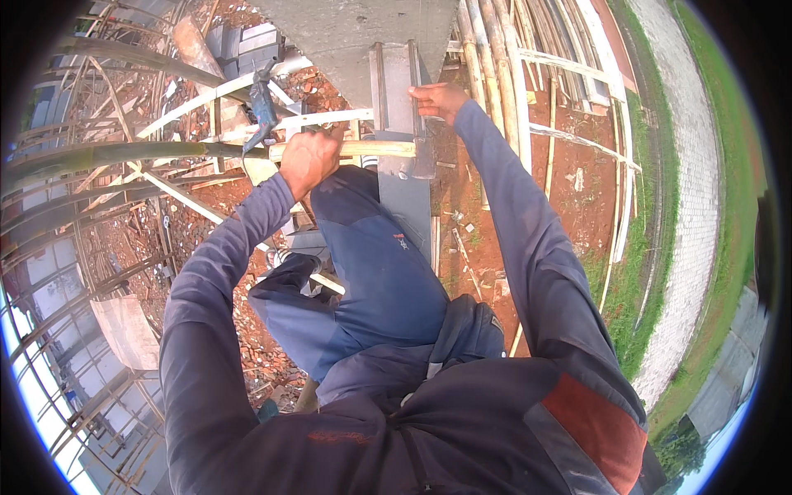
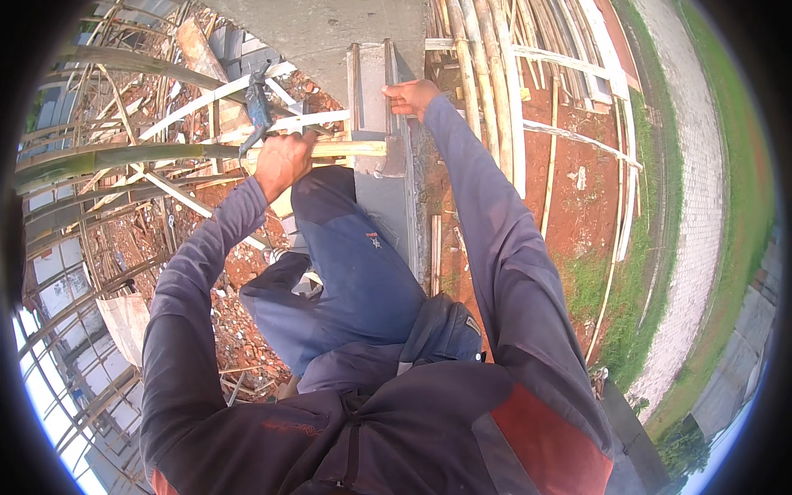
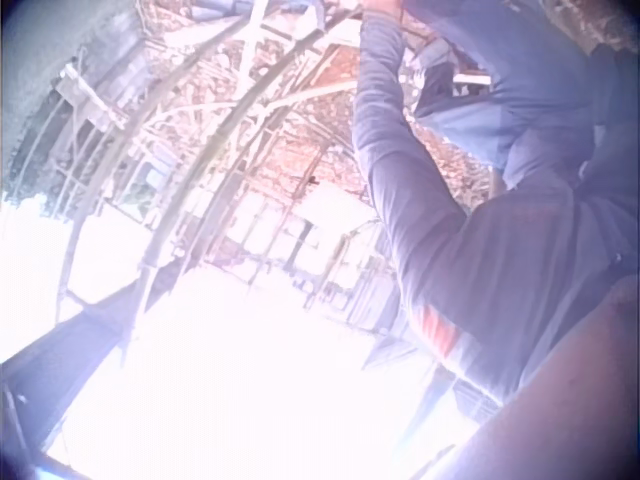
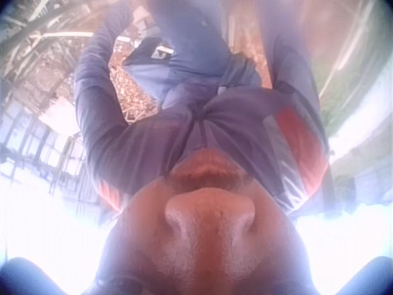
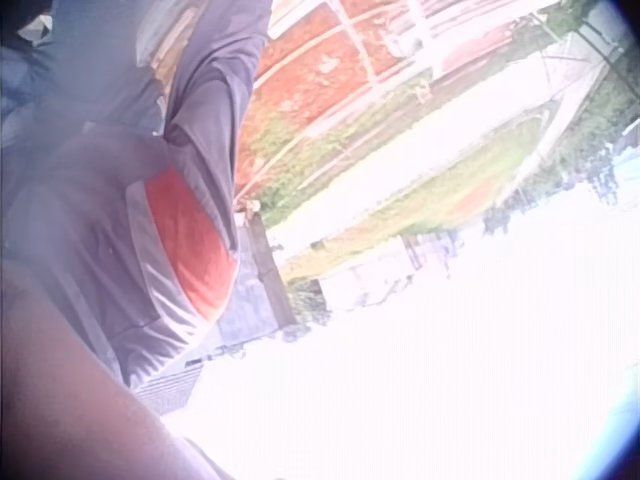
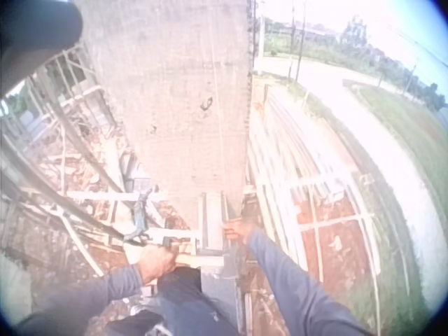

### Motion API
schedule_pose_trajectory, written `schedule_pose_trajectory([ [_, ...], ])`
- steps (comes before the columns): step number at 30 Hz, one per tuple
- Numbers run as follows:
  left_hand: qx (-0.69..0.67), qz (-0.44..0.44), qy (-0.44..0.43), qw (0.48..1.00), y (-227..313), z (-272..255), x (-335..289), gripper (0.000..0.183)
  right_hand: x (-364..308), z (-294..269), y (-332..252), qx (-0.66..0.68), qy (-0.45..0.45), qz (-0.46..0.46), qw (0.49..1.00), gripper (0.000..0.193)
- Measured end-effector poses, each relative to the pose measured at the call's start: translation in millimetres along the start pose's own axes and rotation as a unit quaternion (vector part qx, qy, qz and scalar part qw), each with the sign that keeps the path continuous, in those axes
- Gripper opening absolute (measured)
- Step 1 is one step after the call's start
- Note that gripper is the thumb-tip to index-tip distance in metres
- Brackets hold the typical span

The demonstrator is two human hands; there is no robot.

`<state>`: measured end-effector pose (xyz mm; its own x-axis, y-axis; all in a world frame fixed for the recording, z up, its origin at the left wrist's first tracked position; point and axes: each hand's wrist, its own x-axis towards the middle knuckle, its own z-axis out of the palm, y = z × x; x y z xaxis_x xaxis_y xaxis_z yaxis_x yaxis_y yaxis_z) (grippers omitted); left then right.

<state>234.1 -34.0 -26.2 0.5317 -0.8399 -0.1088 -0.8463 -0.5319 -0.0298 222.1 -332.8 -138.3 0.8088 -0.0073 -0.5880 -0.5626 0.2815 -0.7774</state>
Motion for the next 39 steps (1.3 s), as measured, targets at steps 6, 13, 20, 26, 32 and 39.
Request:
schedule_pose_trajectory([
  [6, -0.037, 0.29, 0.03, 0.956, 42, 12, -30, 0.011, 12, -9, 7, 0.026, 0.0, 0.003, 1.0, 0.047],
  [13, -0.016, 0.05, -0.021, 0.998, 11, 4, -24, 0.018, 7, -9, 13, 0.023, 0.001, 0.013, 1.0, 0.044],
  [20, -0.005, 0.019, -0.008, 1.0, -5, 13, 1, 0.009, -1, -7, -4, 0.018, -0.015, 0.007, 1.0, 0.039],
  [26, -0.023, 0.261, -0.037, 0.964, 47, -6, -29, 0.018, 10, -17, 8, 0.022, -0.011, 0.009, 1.0, 0.039],
  [32, 0.0, 0.062, 0.022, 0.998, 12, -1, -14, 0.01, 13, -16, 7, 0.007, -0.003, 0.004, 1.0, 0.04],
  [39, -0.002, 0.0, -0.005, 1.0, -5, 0, 11, 0.016, 6, -15, 2, 0.008, -0.023, 0.009, 1.0, 0.04],
])
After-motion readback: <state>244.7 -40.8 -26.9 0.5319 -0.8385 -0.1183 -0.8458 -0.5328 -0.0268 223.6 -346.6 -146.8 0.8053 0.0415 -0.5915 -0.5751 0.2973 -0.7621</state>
